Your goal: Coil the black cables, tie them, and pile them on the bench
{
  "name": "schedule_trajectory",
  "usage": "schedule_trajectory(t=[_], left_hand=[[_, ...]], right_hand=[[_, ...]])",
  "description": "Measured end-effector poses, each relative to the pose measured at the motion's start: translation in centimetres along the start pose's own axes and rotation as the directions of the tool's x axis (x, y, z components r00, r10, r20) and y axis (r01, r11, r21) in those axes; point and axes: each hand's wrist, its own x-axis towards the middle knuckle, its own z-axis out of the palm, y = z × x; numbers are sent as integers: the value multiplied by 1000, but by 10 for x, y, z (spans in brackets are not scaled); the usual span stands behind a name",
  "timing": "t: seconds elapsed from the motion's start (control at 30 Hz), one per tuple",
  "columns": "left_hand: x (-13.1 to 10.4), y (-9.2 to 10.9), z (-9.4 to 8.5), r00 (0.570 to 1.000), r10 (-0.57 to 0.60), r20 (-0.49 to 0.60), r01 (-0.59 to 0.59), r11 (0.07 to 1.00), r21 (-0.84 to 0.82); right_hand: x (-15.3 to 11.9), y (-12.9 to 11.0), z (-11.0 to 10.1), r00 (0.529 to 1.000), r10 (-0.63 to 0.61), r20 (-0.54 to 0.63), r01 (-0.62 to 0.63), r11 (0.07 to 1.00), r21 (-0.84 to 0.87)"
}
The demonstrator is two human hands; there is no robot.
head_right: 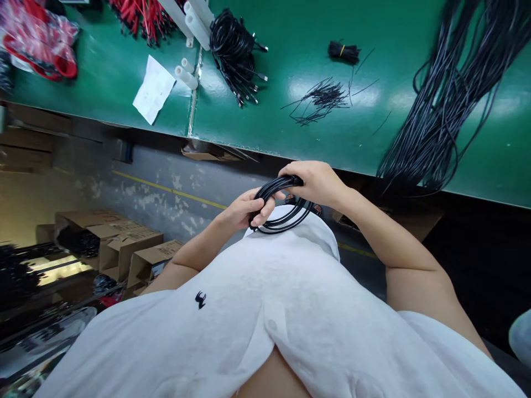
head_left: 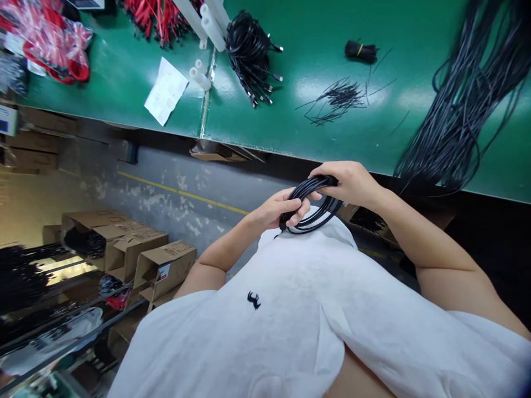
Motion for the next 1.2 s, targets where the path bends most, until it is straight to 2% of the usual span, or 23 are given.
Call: schedule_trajectory(t=[0.13, 0.3, 0.37, 0.43, 0.5, 0.53, 0.57, 0.6, 0.63, 0.67, 0.73, 0.77, 0.8, 0.83, 0.9, 0.93, 0.97, 1.0, 1.07, 1.1, 1.13, 1.17, 1.2], left_hand=[[6, -2, -5, 999, 37, 6, -37, 999, 11], [6, -3, -3, 997, -58, 47, 61, 997, -54], [2, 0, 0, 992, -124, 5, 124, 988, -95], [-5, 5, 1, 986, -143, -89, 129, 981, -144], [-10, 11, 0, 972, -92, -217, 49, 979, -198], [-12, 13, -1, 960, -60, -274, -2, 975, -220], [-13, 15, -2, 948, -36, -316, -42, 971, -237], [-13, 16, -3, 940, -26, -341, -64, 966, -250], [-12, 16, -4, 937, -30, -347, -65, 964, -258], [-11, 16, -5, 939, -40, -342, -54, 964, -261], [-9, 14, -5, 944, -48, -328, -37, 968, -248], [-9, 13, -5, 944, -36, -327, -43, 972, -231], [-9, 12, -5, 945, -13, -326, -58, 976, -208], [-10, 10, -6, 947, 15, -321, -76, 981, -180], [-12, 8, -8, 952, 60, -301, -101, 987, -124], [-13, 7, -10, 954, 62, -293, -95, 990, -103], [-13, 6, -11, 956, 46, -291, -74, 994, -86], [-13, 4, -13, 957, 17, -291, -40, 996, -75], [-12, 1, -15, 959, -60, -276, 45, 997, -60], [-11, 0, -16, 963, -86, -255, 75, 996, -54], [-12, 0, -18, 969, -98, -227, 90, 995, -49], [-12, 0, -19, 975, -97, -200, 89, 995, -46], [-14, 0, -20, 981, -87, -176, 81, 996, -44]], right_hand=[[-2, 0, 4, 998, 14, -66, -16, 1000, -22], [2, -5, 6, 995, 17, -98, -38, 976, -215], [1, -5, 3, 995, -28, -101, 3, 972, -233], [-9, -2, 3, 982, -35, -186, -2, 980, -199], [-25, -1, 10, 930, 66, -363, -111, 988, -104], [-32, -1, 17, 886, 159, -436, -181, 983, -10], [-38, -2, 26, 845, 270, -462, -240, 963, 124], [-41, -4, 37, 818, 387, -426, -279, 914, 295], [-41, -7, 48, 811, 487, -322, -301, 821, 484], [-38, -11, 58, 818, 548, -174, -314, 679, 663], [-27, -18, 73, 828, 552, 98, -320, 322, 891], [-21, -20, 78, 826, 538, 171, -304, 169, 938], [-16, -22, 80, 821, 533, 205, -278, 59, 959], [-13, -22, 80, 819, 531, 219, -253, -8, 967], [-12, -19, 77, 825, 519, 224, -230, -54, 972], [-12, -16, 74, 831, 510, 222, -238, -36, 971], [-10, -13, 71, 836, 506, 213, -259, 22, 966], [-8, -10, 67, 843, 504, 189, -290, 130, 948], [2, -5, 59, 886, 453, 94, -335, 488, 806], [8, -3, 56, 920, 388, 55, -325, 678, 659], [15, -3, 53, 950, 311, 40, -290, 822, 491], [20, -2, 50, 969, 241, 49, -243, 909, 338], [24, -3, 48, 979, 194, 69, -205, 952, 227]])
